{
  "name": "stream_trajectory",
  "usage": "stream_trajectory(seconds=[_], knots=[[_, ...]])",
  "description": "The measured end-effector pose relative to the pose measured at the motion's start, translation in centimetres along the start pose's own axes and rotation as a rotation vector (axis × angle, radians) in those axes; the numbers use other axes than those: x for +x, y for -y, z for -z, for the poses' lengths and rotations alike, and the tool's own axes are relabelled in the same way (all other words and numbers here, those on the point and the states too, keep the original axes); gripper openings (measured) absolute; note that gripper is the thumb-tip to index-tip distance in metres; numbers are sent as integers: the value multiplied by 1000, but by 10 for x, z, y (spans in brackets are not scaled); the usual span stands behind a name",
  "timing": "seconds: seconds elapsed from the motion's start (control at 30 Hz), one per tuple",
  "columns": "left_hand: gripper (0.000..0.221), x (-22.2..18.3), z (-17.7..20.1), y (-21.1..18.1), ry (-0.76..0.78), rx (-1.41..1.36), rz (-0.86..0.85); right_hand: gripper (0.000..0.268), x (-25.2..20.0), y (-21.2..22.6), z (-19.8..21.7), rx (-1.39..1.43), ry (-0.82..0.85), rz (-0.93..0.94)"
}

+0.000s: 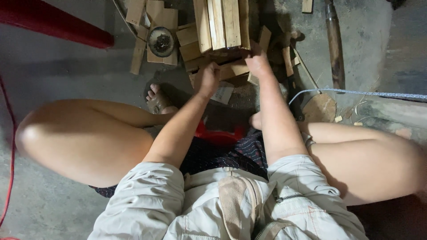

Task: The person assembles wooden slats into a structure using a hammer and tape.

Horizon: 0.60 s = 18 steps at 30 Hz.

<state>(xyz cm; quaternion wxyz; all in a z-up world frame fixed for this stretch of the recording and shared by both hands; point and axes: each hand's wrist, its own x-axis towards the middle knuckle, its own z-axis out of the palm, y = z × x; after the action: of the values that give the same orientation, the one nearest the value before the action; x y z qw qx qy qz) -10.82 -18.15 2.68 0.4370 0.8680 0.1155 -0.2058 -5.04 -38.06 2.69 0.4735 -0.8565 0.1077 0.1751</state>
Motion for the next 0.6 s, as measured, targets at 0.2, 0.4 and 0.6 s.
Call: stream_trajectory(seconds=[0.2,0.4,0.6], knots=[[17,21,-19,30,-36,84,-78,46,7,-15,-3,-80,-5,-180],[31,81,-94,91,49,-516,186,38,-4,9,-5,-48,-149,-92],[24,1,-11,-24,56,-201,-50,46,61,-131,-44,-204,-77,-291]])
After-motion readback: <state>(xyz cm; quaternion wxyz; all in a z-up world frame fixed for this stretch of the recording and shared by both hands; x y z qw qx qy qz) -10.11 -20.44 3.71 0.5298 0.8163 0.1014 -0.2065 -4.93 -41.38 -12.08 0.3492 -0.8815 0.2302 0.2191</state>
